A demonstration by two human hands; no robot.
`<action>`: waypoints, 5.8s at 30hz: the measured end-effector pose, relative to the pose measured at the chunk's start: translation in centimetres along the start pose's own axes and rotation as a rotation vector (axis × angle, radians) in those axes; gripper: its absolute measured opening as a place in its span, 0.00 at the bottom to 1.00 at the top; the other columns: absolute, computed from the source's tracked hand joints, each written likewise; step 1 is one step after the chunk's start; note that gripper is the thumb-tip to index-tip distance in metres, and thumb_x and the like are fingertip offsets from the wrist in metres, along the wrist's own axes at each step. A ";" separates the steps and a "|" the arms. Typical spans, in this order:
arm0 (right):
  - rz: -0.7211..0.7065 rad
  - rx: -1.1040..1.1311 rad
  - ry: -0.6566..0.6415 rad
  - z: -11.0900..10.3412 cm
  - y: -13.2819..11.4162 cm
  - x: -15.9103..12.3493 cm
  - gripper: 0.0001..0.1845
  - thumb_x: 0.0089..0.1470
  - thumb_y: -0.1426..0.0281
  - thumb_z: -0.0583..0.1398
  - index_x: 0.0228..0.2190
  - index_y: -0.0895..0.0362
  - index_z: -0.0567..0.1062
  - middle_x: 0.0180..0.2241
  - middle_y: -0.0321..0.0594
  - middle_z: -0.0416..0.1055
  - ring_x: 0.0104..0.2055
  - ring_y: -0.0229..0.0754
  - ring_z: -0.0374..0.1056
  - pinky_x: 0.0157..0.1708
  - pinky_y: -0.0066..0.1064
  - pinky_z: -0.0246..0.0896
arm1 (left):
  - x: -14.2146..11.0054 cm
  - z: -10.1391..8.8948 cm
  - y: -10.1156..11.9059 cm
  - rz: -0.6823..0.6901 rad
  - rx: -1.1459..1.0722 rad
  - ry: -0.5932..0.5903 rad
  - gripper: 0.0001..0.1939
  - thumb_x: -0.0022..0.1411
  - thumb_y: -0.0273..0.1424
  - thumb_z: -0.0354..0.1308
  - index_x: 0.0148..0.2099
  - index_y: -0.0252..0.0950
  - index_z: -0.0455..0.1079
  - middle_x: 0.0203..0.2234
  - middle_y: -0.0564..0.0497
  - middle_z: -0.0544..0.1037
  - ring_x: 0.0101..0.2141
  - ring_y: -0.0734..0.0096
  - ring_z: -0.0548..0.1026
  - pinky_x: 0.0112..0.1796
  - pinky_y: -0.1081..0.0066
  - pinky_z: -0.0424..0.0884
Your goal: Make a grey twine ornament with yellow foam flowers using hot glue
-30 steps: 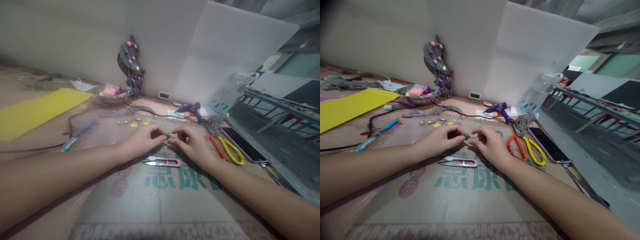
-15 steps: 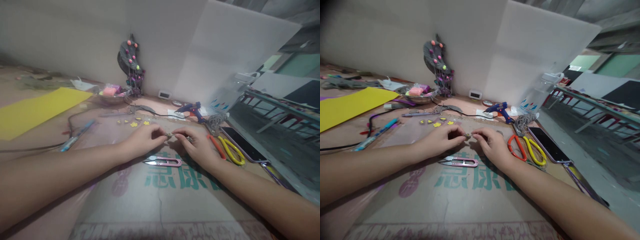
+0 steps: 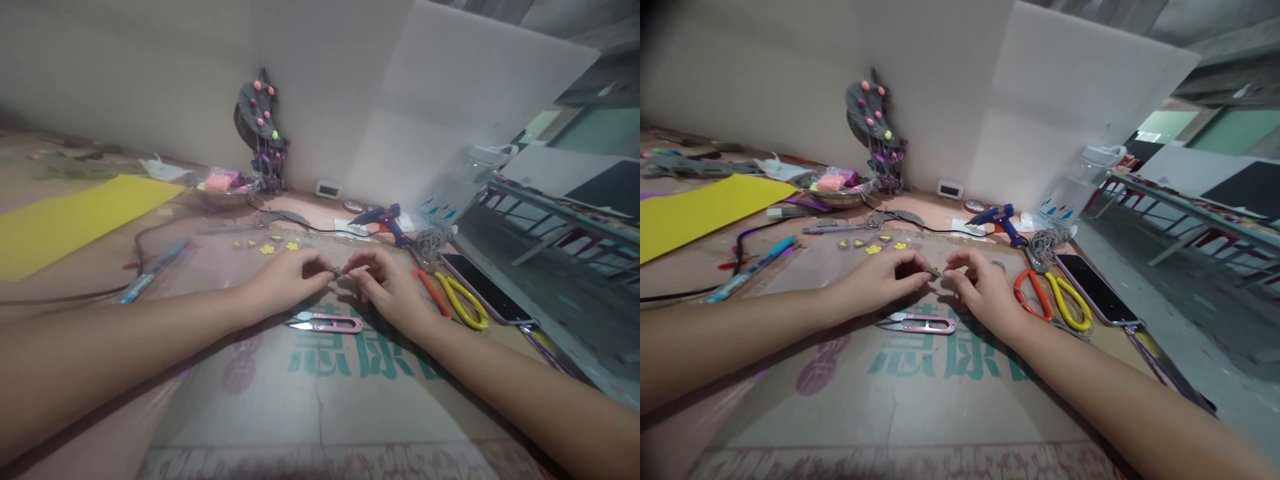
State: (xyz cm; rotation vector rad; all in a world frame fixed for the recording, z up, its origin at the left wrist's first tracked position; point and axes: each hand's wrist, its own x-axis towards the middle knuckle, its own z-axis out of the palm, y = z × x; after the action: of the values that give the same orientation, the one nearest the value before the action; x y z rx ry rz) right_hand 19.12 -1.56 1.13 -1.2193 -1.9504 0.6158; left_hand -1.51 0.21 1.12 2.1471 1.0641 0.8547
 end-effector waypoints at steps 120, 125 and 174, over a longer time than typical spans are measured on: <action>-0.052 0.213 -0.055 1.0 -0.2 -0.1 0.06 0.61 0.67 0.54 0.38 0.56 0.69 0.21 0.31 0.66 0.22 0.33 0.63 0.22 0.24 0.60 | -0.2 0.4 0.4 0.116 0.042 0.054 0.10 0.64 0.33 0.52 0.36 0.37 0.75 0.31 0.53 0.78 0.33 0.70 0.73 0.34 0.72 0.64; -0.030 0.269 -0.119 1.0 -0.5 -0.2 0.07 0.61 0.68 0.54 0.42 0.55 0.67 0.20 0.30 0.67 0.21 0.32 0.63 0.22 0.24 0.59 | -0.3 0.3 0.6 0.090 0.028 0.088 0.10 0.64 0.34 0.52 0.37 0.37 0.74 0.31 0.54 0.78 0.33 0.70 0.73 0.35 0.71 0.64; 0.045 0.237 -0.160 1.2 -0.3 0.2 0.10 0.60 0.62 0.56 0.38 0.54 0.62 0.20 0.29 0.68 0.20 0.33 0.64 0.21 0.23 0.58 | 0.1 0.2 -0.1 0.068 -0.090 -0.023 0.13 0.64 0.36 0.50 0.38 0.36 0.74 0.30 0.52 0.78 0.30 0.71 0.73 0.30 0.74 0.65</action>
State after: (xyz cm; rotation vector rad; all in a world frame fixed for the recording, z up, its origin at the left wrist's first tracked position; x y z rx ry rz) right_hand 18.01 -1.54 0.65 -1.0964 -1.9185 0.9642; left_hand -1.33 0.30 0.96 2.1226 0.9283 0.8906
